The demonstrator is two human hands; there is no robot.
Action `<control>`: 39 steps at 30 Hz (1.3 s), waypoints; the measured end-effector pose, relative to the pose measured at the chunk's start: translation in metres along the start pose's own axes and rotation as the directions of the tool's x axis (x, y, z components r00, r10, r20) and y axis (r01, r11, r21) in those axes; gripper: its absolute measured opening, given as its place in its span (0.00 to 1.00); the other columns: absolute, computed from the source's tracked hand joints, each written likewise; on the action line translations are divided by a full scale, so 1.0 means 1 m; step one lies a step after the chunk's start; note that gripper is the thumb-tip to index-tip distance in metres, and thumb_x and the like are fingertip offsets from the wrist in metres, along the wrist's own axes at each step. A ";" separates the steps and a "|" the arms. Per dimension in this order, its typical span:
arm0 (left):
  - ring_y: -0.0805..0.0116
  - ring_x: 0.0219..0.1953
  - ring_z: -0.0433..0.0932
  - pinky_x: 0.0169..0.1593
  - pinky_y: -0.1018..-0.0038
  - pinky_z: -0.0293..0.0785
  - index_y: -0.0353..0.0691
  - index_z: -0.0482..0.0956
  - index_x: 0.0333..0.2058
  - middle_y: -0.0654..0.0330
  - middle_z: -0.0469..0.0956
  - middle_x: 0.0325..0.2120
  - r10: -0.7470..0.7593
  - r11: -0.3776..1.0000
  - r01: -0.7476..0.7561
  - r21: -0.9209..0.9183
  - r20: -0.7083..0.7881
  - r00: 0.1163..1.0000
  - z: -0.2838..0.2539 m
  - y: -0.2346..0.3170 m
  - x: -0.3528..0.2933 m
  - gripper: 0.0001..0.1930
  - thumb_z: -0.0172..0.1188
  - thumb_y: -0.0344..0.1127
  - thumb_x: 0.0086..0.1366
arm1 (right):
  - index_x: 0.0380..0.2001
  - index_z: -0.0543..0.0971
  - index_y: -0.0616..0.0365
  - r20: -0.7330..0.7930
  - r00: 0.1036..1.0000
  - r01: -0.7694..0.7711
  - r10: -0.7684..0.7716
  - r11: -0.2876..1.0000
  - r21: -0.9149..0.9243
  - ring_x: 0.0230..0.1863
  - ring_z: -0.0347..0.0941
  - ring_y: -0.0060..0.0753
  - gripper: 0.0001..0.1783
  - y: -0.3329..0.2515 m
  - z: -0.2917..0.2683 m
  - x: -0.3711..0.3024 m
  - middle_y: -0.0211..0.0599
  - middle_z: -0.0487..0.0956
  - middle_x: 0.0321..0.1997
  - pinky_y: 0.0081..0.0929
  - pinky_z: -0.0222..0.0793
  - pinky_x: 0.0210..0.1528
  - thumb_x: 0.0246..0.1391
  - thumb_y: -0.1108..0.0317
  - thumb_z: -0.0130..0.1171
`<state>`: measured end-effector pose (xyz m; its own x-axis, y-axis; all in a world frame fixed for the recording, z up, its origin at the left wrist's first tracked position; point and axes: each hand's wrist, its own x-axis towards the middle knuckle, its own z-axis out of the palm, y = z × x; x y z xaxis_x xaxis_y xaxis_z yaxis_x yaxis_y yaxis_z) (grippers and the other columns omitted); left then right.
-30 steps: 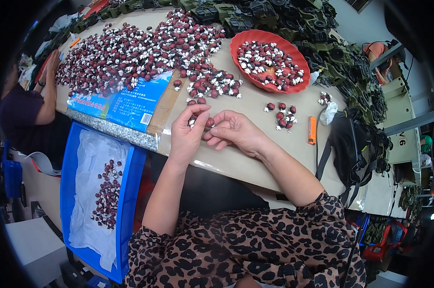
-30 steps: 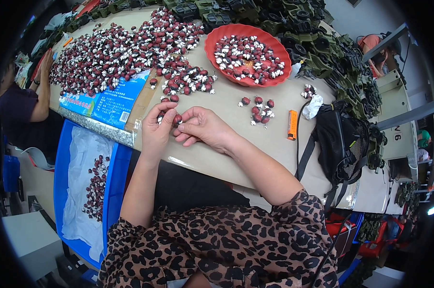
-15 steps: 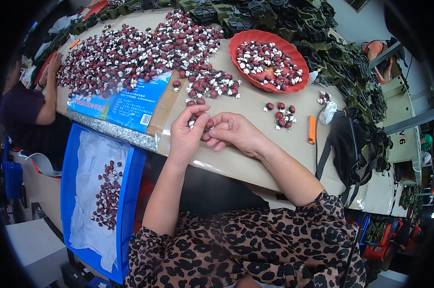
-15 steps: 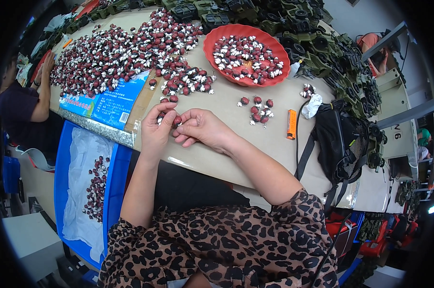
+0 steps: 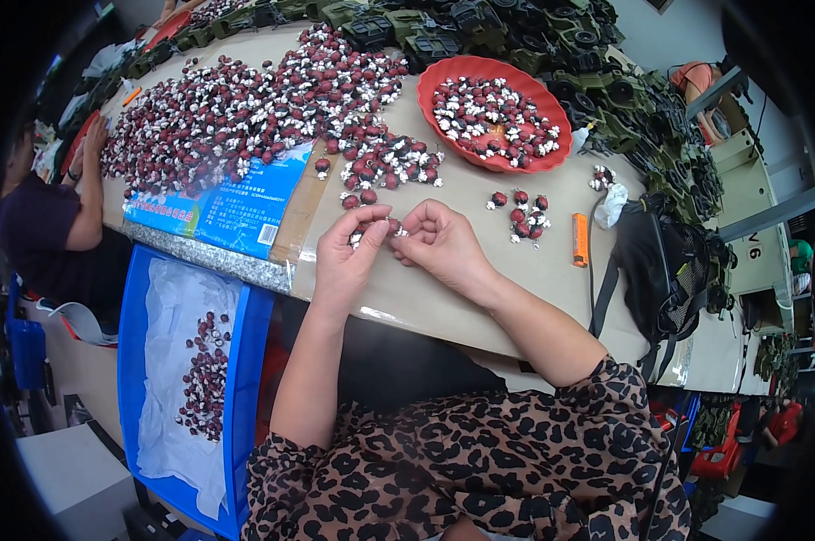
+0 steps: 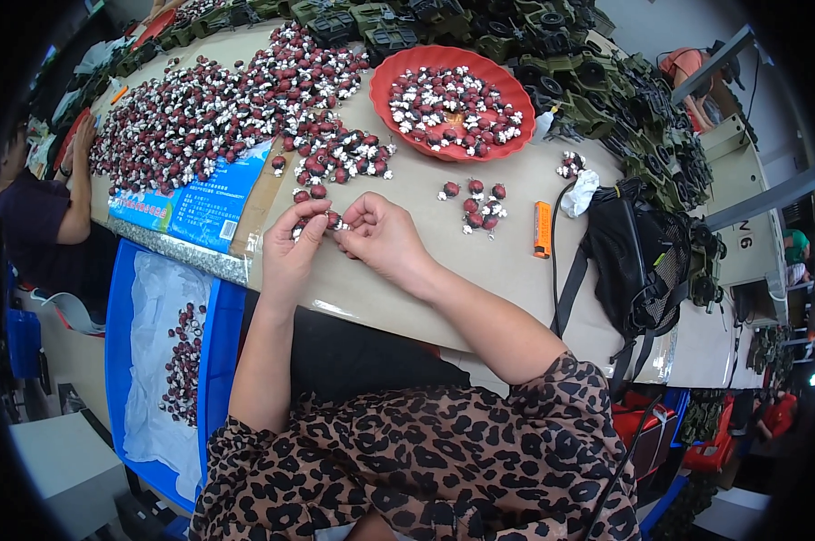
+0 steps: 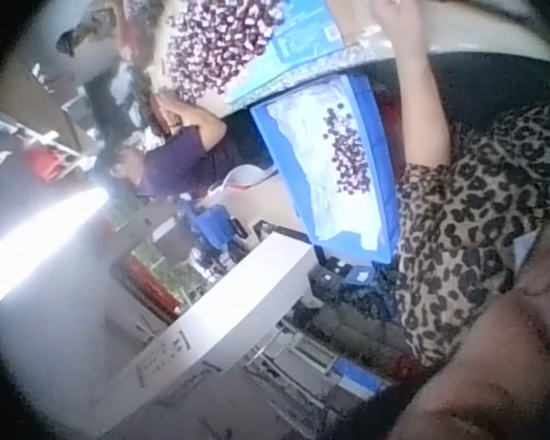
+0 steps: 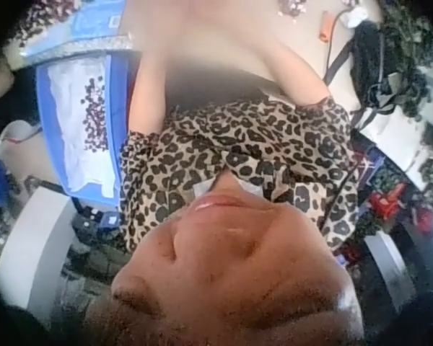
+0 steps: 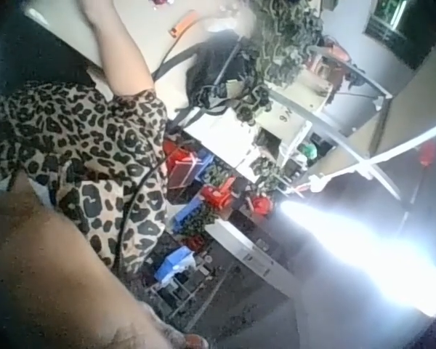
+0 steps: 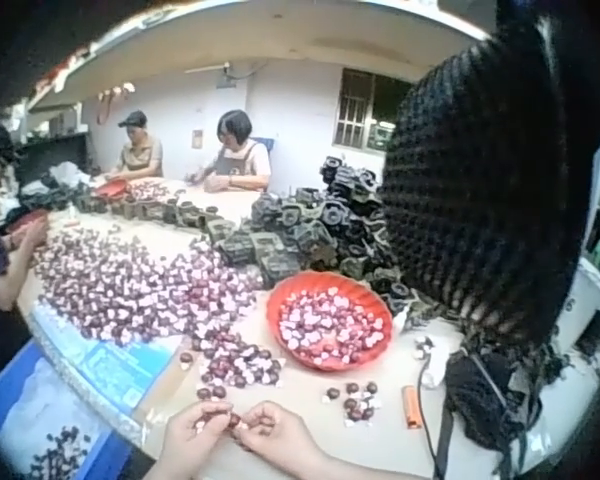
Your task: The person assembles small plastic ladybug toys by hand, joining red and white plastic components together.
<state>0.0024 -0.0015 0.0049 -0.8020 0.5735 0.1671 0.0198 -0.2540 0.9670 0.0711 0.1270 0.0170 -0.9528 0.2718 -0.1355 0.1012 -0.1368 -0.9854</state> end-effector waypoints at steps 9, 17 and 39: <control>0.78 0.35 0.72 0.40 0.83 0.67 0.33 0.73 0.38 0.61 0.75 0.30 -0.037 0.998 0.036 -0.043 -0.020 0.999 -0.004 -0.001 -0.001 0.09 0.51 0.28 0.59 | 0.27 0.67 0.63 0.091 0.995 -0.064 0.049 0.985 0.161 0.24 0.70 0.16 0.08 -0.003 -0.003 0.000 0.33 0.73 0.24 0.12 0.67 0.25 0.46 0.76 0.56; 0.79 0.31 0.71 0.38 0.84 0.67 0.33 0.72 0.39 0.61 0.74 0.30 -0.070 0.996 0.070 -0.055 0.002 0.998 -0.005 0.005 0.000 0.10 0.52 0.29 0.59 | 0.26 0.68 0.62 0.084 0.996 -0.013 0.008 0.998 0.069 0.26 0.71 0.18 0.07 0.000 -0.003 0.001 0.32 0.74 0.23 0.14 0.69 0.30 0.46 0.74 0.57; 0.80 0.24 0.69 0.22 0.86 0.65 0.36 0.73 0.39 0.61 0.74 0.29 -0.103 0.986 0.106 -0.127 0.025 0.994 -0.005 -0.001 -0.002 0.10 0.50 0.29 0.59 | 0.34 0.70 0.63 -0.139 0.867 0.076 -0.478 0.402 -0.912 0.33 0.70 0.45 0.14 -0.003 -0.034 0.024 0.45 0.71 0.31 0.36 0.66 0.34 0.41 0.71 0.57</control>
<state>0.0011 -0.0069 0.0030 -0.7848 0.6157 0.0709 -0.1413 -0.2892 0.9468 0.0574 0.1663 0.0131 -0.8351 0.4332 0.3390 0.2299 0.8348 -0.5003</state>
